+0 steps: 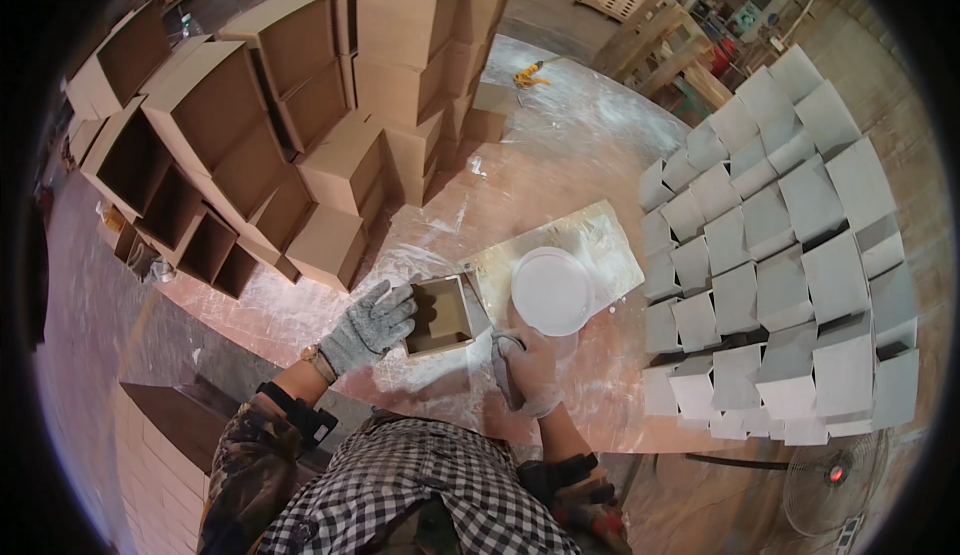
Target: Applying a white coating to the interior and exterior of small wooden boxes using an applicator.
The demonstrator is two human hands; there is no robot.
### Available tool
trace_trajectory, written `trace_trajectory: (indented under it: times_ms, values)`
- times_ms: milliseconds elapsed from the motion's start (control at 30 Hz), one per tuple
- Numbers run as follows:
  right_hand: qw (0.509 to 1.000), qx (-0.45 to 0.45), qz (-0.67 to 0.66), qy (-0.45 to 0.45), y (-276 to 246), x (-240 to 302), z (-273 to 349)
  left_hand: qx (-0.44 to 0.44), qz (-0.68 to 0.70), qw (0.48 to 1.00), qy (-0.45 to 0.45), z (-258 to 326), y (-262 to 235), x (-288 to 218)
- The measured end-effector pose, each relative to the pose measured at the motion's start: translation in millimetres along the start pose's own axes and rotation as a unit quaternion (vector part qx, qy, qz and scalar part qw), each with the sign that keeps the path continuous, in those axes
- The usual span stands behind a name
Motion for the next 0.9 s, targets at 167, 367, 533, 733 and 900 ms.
trace_trajectory:
  times_ms: [167,367,533,733,900]
  values:
    - [0.999,-0.021,-0.013,0.026,-3.9,4.9,-13.4,0.015,0.075,0.997,-0.004,-28.2,26.3,-37.0]
    - [0.991,-0.029,0.125,-0.042,-0.2,26.8,-46.7,-0.103,0.088,0.99,-0.039,-33.0,10.1,-52.6]
    - [0.964,-0.054,0.24,-0.098,22.0,38.9,-61.5,-0.151,0.074,0.985,-0.041,-15.9,21.7,-51.2]
    - [0.964,0.034,0.24,-0.107,46.3,38.9,13.5,-0.073,0.123,0.988,-0.059,-12.0,30.0,-49.9]
    - [0.956,0.05,0.278,-0.08,43.6,34.9,-7.1,-0.075,0.116,0.989,-0.045,-11.0,33.7,-51.6]
Point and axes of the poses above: each hand's wrist, its own z-axis away from the middle knuckle, its own y-axis out of the palm, x = y × z, the point moved 4 cm from there along -z, towards the middle knuckle, and after that the axes turned 8 degrees about y, right-handed, at the moved point
